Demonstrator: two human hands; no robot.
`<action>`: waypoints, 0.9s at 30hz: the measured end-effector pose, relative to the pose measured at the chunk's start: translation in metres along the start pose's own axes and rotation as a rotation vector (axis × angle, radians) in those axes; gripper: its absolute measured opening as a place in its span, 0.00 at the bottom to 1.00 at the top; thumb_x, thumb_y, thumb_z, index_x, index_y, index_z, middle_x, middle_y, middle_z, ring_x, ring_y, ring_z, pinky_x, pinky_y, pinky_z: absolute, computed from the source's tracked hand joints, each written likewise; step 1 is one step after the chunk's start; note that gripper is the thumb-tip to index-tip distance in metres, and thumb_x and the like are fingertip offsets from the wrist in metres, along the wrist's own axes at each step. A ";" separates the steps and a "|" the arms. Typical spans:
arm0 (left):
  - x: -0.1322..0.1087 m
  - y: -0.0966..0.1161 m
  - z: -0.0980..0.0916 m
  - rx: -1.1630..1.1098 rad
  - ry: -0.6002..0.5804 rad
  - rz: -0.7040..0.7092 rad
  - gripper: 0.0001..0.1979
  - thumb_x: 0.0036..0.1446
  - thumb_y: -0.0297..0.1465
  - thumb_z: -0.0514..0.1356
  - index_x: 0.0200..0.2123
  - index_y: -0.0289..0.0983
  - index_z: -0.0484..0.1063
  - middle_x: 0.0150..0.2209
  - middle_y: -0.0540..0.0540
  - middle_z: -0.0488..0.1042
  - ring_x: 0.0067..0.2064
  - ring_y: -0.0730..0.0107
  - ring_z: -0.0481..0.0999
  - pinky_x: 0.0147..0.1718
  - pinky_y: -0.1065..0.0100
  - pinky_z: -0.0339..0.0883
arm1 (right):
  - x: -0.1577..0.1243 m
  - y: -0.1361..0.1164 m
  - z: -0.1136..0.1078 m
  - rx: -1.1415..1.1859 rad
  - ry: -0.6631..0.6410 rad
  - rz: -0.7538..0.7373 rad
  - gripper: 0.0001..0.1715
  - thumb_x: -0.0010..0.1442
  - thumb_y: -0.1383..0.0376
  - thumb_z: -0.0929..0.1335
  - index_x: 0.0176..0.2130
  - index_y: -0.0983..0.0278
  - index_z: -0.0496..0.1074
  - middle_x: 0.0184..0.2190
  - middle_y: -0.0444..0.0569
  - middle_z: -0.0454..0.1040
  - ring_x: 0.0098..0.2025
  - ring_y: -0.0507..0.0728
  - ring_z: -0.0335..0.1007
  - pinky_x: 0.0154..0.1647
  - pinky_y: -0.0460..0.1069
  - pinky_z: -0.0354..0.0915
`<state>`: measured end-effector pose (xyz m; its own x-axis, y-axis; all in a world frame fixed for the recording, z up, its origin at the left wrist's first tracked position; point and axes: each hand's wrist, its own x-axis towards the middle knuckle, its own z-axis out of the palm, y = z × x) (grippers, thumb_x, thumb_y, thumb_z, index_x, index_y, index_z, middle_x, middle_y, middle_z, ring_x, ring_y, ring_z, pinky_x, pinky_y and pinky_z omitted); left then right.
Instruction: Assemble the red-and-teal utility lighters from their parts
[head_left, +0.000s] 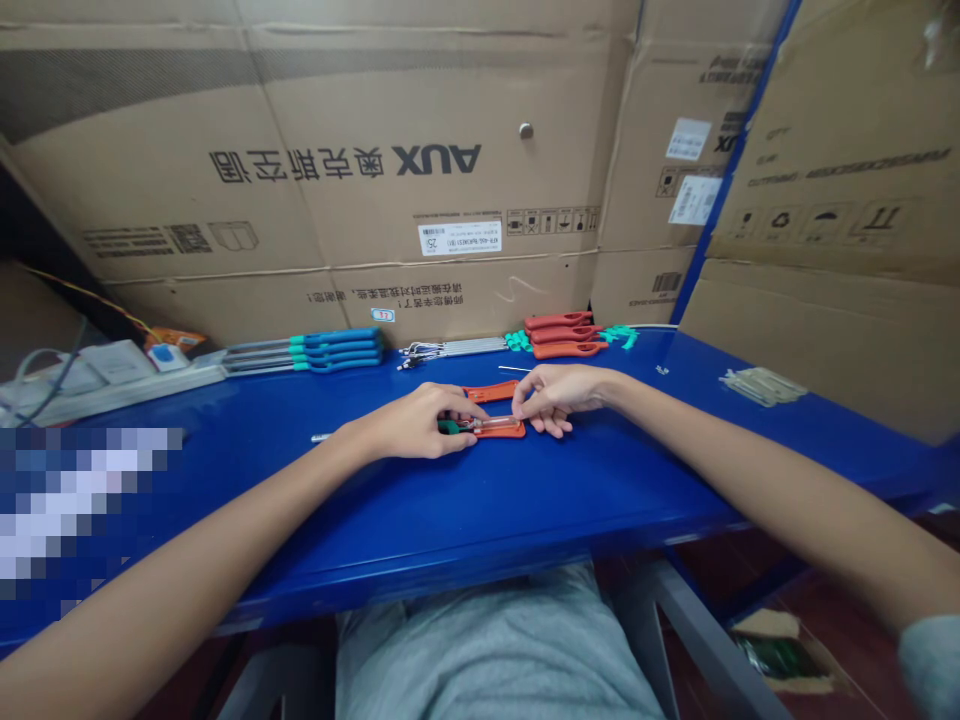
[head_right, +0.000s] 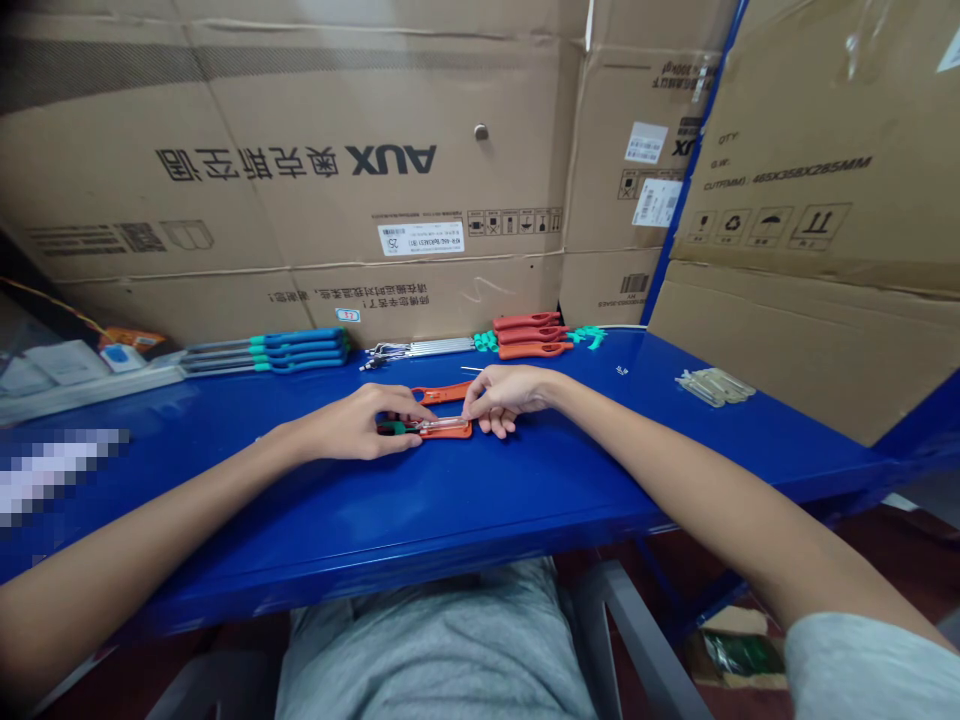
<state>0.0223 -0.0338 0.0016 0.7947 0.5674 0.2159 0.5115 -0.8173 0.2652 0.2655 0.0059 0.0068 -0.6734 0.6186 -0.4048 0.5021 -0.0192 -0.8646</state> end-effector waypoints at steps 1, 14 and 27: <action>0.000 0.000 0.000 0.001 -0.001 0.001 0.16 0.55 0.30 0.61 0.47 0.37 0.77 0.40 0.44 0.79 0.40 0.66 0.77 0.41 0.68 0.69 | 0.000 0.000 0.000 -0.004 0.005 0.001 0.20 0.48 0.59 0.76 0.35 0.70 0.70 0.18 0.43 0.74 0.16 0.50 0.70 0.13 0.41 0.63; -0.001 -0.005 0.002 -0.033 0.011 0.004 0.14 0.56 0.32 0.61 0.46 0.37 0.78 0.39 0.43 0.81 0.40 0.65 0.77 0.42 0.66 0.70 | -0.001 -0.001 0.003 -0.009 0.043 -0.006 0.19 0.48 0.60 0.76 0.34 0.70 0.71 0.18 0.43 0.73 0.15 0.50 0.68 0.12 0.42 0.63; -0.002 -0.004 0.000 0.020 0.018 -0.031 0.15 0.55 0.33 0.62 0.45 0.37 0.78 0.40 0.44 0.80 0.39 0.66 0.77 0.40 0.68 0.69 | 0.000 -0.001 0.001 -0.017 0.032 -0.001 0.18 0.49 0.60 0.75 0.34 0.69 0.70 0.18 0.44 0.73 0.15 0.50 0.69 0.13 0.42 0.64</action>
<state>0.0189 -0.0315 0.0002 0.7723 0.5941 0.2251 0.5424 -0.8010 0.2534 0.2648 0.0048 0.0072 -0.6567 0.6433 -0.3936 0.5103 -0.0053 -0.8600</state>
